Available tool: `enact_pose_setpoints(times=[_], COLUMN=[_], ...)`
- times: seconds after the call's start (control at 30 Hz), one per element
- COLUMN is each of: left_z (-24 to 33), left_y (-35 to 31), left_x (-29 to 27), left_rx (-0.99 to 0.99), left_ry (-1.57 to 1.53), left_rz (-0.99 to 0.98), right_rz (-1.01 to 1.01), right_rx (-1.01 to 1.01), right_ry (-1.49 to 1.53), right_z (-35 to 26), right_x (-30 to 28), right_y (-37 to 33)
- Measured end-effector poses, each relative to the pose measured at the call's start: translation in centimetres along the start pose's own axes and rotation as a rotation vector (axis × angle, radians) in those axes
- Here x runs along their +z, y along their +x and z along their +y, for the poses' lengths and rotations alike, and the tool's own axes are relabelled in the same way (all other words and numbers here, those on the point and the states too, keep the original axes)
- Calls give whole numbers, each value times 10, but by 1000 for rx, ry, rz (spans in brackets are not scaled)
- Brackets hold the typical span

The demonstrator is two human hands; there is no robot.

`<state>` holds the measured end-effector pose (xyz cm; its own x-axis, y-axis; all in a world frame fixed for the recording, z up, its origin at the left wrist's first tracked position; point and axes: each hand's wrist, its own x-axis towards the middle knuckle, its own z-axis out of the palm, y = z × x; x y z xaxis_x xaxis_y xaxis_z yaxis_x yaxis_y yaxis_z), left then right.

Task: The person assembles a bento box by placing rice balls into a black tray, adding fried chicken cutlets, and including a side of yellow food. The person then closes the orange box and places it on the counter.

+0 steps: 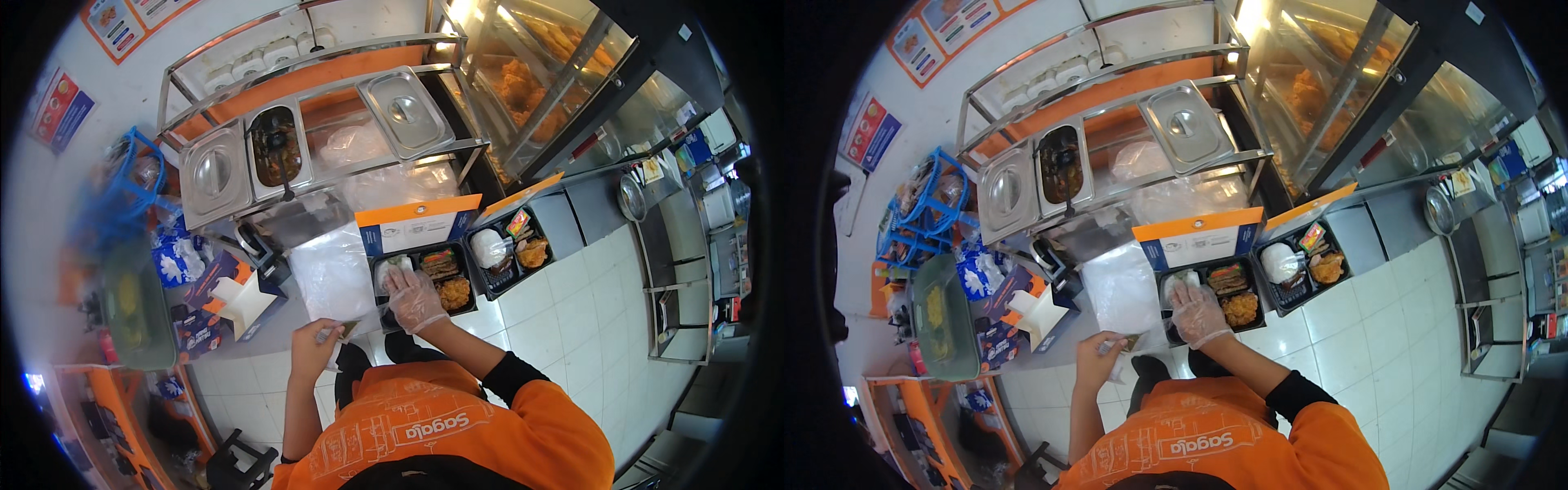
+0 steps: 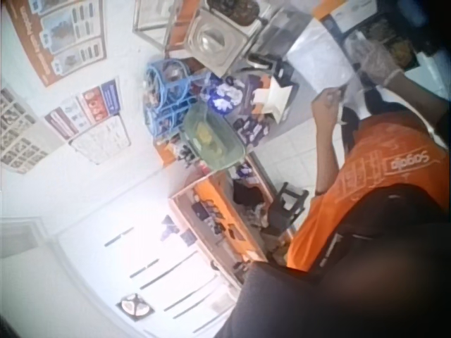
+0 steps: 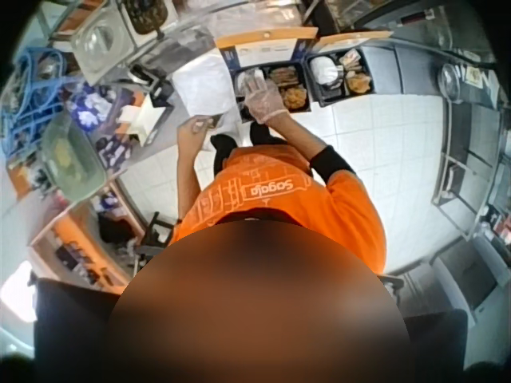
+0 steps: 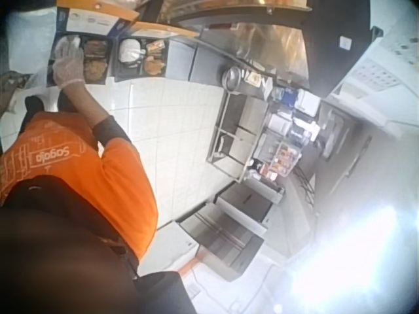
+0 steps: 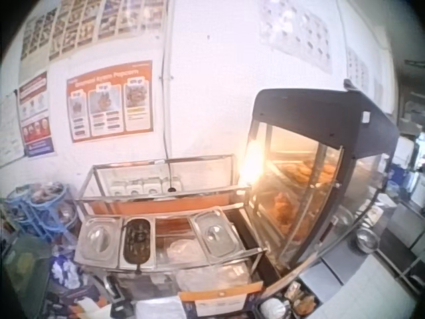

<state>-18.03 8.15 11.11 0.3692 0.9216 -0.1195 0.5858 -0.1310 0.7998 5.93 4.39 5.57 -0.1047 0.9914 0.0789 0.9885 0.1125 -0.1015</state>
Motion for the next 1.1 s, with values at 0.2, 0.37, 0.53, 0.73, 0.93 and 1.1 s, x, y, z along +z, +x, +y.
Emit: enact_pose_setpoints(times=[0.2, 0.37, 0.53, 0.73, 0.93, 1.1], left_z=[14, 51, 72, 35, -18, -85], left_y=[1, 5, 20, 18, -17, -97], left_x=[7, 40, 87, 72, 8, -87], left_rx=[12, 139, 327, 49, -129, -481], left_ry=[-34, -130, -246, -290, -373, -672], left_rz=[-46, -160, -89, -23, 94, 77], right_rz=[41, 51, -35, 91, -76, 56], right_rx=[48, 44, 76, -95, -158, -17], right_ry=[171, 1022, 1300, -225, -158, 203], right_z=[16, 26, 77, 212, 226, 219], right_x=[-30, -64, -28, -28, -44, -84], right_y=[-18, -56, -70, -89, -73, -89])
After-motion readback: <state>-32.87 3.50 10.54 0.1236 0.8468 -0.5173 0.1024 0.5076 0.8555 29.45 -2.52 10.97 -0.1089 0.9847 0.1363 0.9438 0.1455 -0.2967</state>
